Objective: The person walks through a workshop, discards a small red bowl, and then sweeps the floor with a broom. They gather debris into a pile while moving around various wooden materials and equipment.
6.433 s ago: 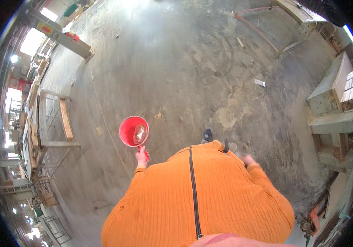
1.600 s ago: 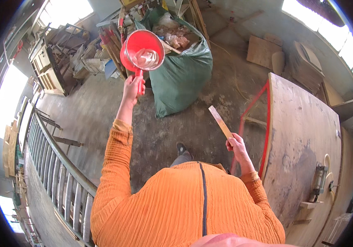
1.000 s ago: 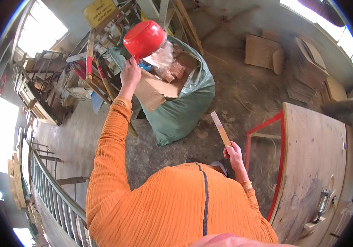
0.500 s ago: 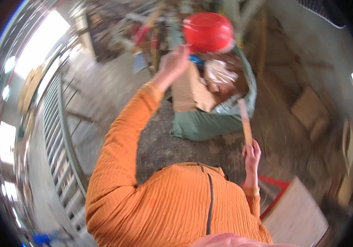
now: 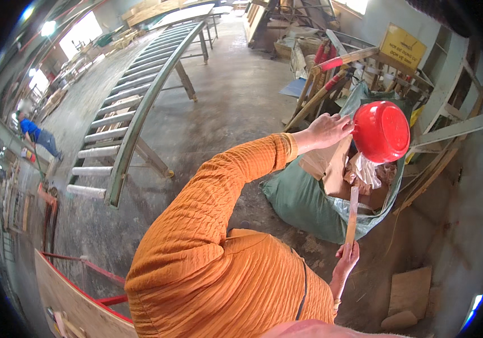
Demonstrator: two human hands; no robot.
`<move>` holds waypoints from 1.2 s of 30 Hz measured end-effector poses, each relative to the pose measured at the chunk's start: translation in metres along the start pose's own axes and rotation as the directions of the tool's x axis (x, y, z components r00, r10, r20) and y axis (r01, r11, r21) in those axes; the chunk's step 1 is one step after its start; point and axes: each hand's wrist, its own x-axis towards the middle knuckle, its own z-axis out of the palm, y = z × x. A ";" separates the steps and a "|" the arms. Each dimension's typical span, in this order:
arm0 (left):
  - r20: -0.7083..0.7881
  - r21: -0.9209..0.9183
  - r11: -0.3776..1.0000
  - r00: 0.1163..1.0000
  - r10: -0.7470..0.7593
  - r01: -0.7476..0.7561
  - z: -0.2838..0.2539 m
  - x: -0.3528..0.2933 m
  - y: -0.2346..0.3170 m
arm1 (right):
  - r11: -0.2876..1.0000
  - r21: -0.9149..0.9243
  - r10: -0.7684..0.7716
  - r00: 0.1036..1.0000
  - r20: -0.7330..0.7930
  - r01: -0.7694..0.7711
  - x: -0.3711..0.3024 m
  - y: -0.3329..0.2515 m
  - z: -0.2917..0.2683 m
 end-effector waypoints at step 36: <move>0.099 0.419 0.250 0.230 -0.968 0.873 -0.119 -0.499 -0.174 | 0.891 0.110 0.325 0.788 0.523 -0.440 0.033 0.000 0.327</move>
